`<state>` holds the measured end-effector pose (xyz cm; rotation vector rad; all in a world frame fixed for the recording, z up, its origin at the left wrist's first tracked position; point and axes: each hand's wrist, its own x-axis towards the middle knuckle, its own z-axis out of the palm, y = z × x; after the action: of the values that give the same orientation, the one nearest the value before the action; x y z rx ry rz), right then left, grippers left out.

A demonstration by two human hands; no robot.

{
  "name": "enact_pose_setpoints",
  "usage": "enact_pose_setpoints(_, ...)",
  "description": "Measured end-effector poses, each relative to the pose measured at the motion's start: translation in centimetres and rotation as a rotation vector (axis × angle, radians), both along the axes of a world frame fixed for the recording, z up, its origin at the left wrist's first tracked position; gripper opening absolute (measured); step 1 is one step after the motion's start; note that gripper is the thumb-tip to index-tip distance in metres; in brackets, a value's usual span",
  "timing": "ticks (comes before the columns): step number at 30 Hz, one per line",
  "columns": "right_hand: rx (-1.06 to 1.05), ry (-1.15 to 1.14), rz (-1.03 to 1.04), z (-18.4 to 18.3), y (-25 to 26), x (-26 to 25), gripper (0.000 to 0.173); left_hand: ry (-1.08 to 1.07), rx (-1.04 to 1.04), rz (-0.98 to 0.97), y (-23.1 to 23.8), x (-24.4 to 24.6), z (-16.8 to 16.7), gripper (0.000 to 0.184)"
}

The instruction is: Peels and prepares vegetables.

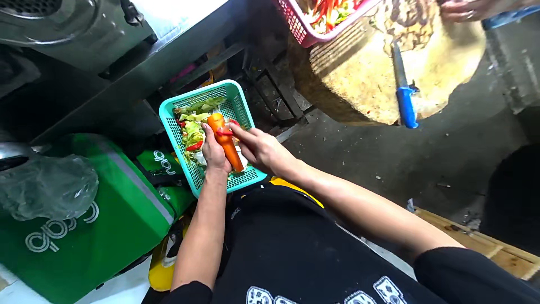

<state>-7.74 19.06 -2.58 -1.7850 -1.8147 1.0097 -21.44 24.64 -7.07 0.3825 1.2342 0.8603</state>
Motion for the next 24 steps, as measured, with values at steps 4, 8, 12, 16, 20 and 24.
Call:
enact_pose_setpoints(4,-0.184,-0.02,0.143,0.7,-8.1,0.4,0.049,0.007,-0.089,0.059,1.6,-0.1,-2.9,0.061)
enact_pose_setpoints(8,-0.291,0.0,0.147,1.5,-10.2,1.4,0.047,-0.019,-0.132,0.039,2.2,-0.7,-3.6,0.062)
enact_pose_setpoints(12,-0.071,-0.006,-0.055,1.0,-3.2,1.8,0.048,-0.039,-0.101,-0.128,1.0,-0.9,-1.6,0.063)
enact_pose_setpoints(16,0.061,-0.016,-0.145,0.2,2.2,0.8,0.047,-0.08,-0.057,-0.143,-0.6,-0.4,0.4,0.058)
enact_pose_setpoints(20,0.012,-0.012,-0.062,0.2,0.9,0.0,0.049,-0.09,-0.032,-0.073,-0.5,0.1,1.2,0.054)
enact_pose_setpoints(24,-0.15,-0.006,0.141,0.9,-7.1,-0.3,0.05,0.067,-0.112,0.015,0.8,-0.3,-2.0,0.058)
